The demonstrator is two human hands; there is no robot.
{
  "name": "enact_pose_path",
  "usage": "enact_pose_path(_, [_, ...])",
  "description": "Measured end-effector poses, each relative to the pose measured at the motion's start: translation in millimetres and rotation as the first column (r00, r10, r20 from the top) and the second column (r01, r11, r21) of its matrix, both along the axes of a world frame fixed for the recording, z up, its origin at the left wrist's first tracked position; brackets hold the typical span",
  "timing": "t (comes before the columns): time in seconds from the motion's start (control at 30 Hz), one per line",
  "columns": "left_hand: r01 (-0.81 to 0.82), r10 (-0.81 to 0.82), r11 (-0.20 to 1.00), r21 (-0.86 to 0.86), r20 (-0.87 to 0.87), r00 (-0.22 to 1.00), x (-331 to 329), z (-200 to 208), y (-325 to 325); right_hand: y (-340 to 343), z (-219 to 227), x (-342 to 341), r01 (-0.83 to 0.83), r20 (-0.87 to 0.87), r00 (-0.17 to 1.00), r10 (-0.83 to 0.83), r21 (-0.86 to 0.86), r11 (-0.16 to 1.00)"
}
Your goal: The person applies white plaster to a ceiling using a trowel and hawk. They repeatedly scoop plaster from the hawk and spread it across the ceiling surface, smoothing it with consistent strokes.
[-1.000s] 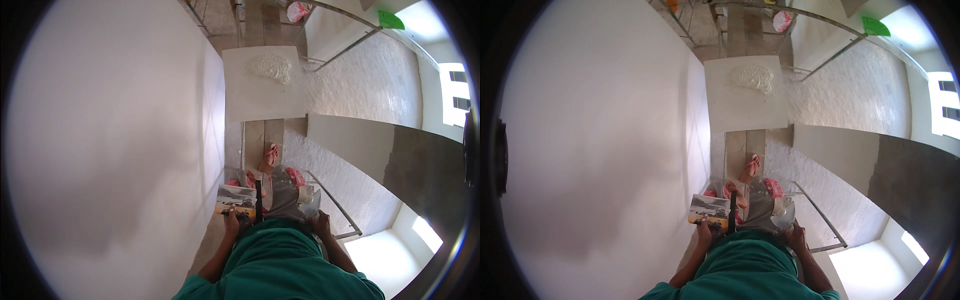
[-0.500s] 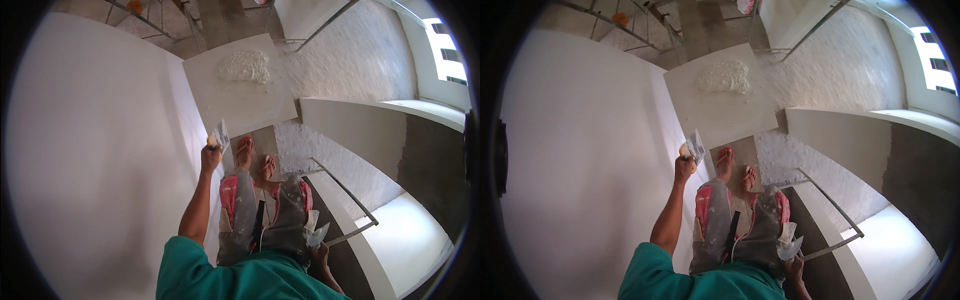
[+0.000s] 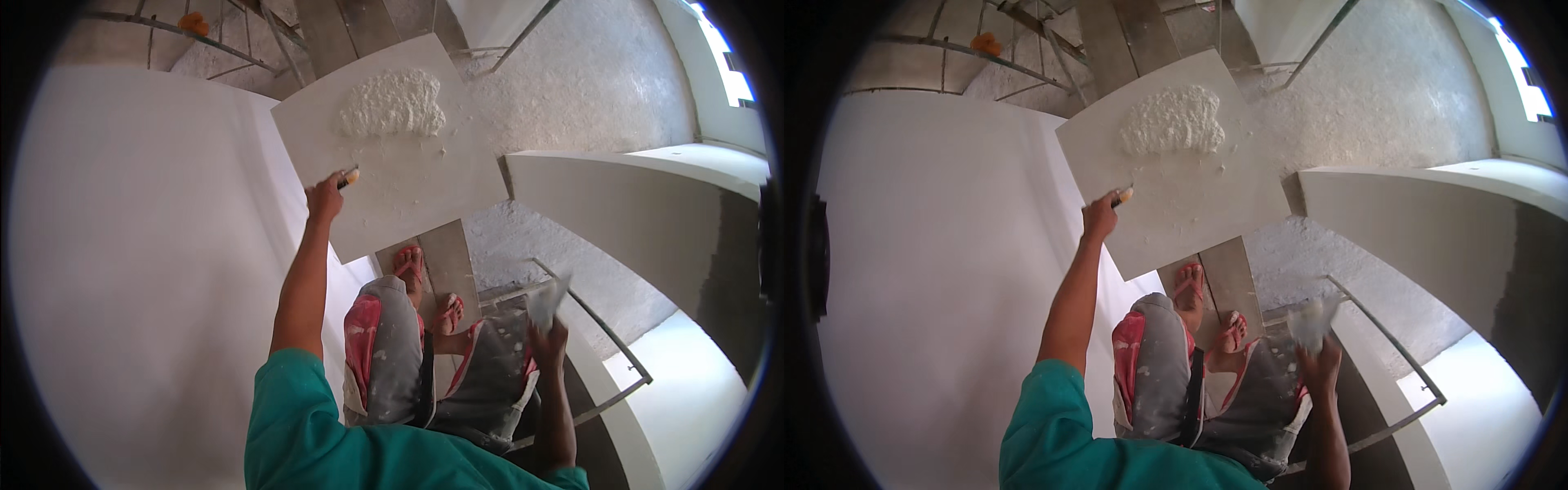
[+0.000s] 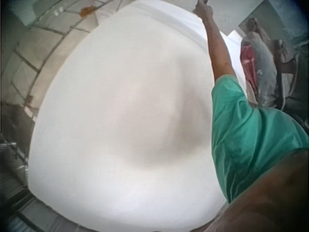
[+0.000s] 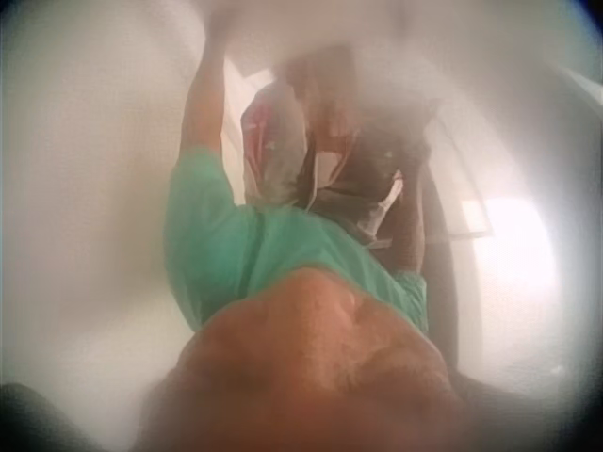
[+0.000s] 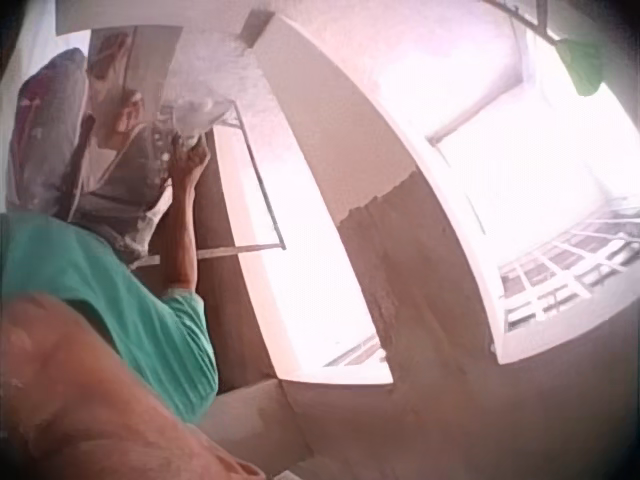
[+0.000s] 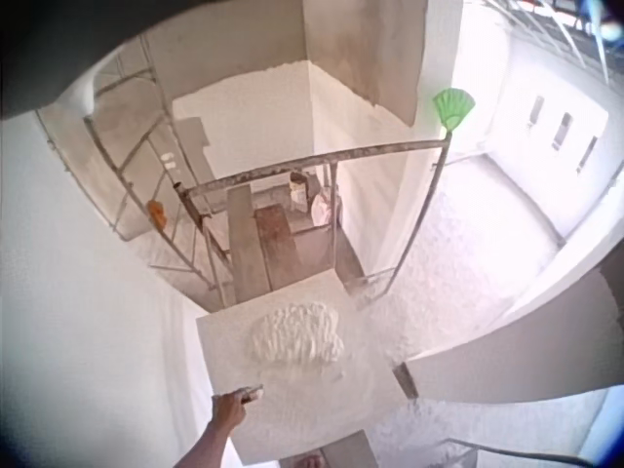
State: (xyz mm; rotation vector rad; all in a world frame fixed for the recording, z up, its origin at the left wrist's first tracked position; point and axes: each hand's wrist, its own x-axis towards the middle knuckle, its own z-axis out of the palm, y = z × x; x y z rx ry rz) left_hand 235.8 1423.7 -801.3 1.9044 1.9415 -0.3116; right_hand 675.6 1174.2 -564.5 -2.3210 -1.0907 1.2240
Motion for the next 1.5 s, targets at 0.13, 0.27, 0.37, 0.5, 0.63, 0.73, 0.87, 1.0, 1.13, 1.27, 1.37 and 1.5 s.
enact_pose_path(0.13, [0.069, -0.06, 0.992, 0.107, -0.084, 0.995, 2.6, -120.8, 33.2, 66.1, -171.6, -9.2, 0.074, -0.182, 0.981, -0.072, 0.004, 0.997])
enact_pose_path(0.27, [0.111, -0.099, 0.982, 0.153, -0.083, 0.992, 12.4, -183.5, 58.0, 72.8, -288.7, -22.9, 0.082, -0.244, 0.969, -0.049, 0.128, 0.988])
enact_pose_path(0.37, [0.104, -0.09, 0.989, 0.104, -0.129, 0.987, 23.3, -226.8, 56.5, 74.0, -327.8, -26.4, 0.053, -0.238, 0.971, -0.022, 0.123, 0.991])
enact_pose_path(0.5, [0.174, -0.168, 0.984, 0.035, -0.137, 0.976, 32.8, -247.4, 42.2, 78.2, -368.0, -12.9, 0.053, -0.197, 0.98, -0.029, 0.117, 0.992])
enact_pose_path(0.63, [0.166, -0.164, 0.984, 0.062, -0.041, 0.986, 8.3, -243.1, 17.9, 69.4, -373.5, -6.8, 0.156, -0.214, 0.967, -0.14, 0.063, 0.986])
enact_pose_path(0.73, [0.027, -0.023, 0.99, 0.139, -0.034, 0.999, -2.2, -231.4, 46.0, 69.5, -369.0, -2.6, 0.165, -0.221, 0.967, -0.129, 0.153, 0.974])
enact_pose_path(0.87, [0.09, -0.082, 0.993, 0.074, -0.108, 0.991, 14.5, -242.1, 30.2, 57.7, -372.2, 0.7, 0.077, -0.141, 0.989, -0.053, 0.172, 0.982])
enact_pose_path(1.0, [0.238, -0.239, 0.97, -0.047, -0.01, 0.971, 12.3, -246.0, 0.3, 52.5, -381.3, -4.7, 0.078, -0.132, 0.99, -0.056, 0.169, 0.982])
enact_pose_path(1.13, [-0.014, 0.014, 0.992, 0.125, 0.003, 1.0, 15.5, -218.4, 25.7, 65.7, -376.9, -6.7, 0.029, -0.114, 0.993, -0.007, 0.187, 0.982])
enact_pose_path(1.27, [0.287, -0.158, 0.779, 0.558, -0.268, 0.95, 22.4, -289.9, -46.6, 56.5, -375.0, -12.3, 0.021, -0.138, 0.99, 0.006, 0.189, 0.982])
enact_pose_path(1.37, [0.34, -0.302, 0.833, 0.437, -0.157, 0.94, 35.7, -306.8, -100.4, 50.8, -389.7, -8.0, 0.005, -0.099, 0.995, 0.017, 0.219, 0.976])
enact_pose_path(1.5, [0.09, -0.097, 0.985, 0.147, 0.041, 0.994, 6.3, -274.8, -72.5, 58.9, -385.8, -7.1, 0.043, -0.135, 0.991, -0.018, 0.181, 0.982])
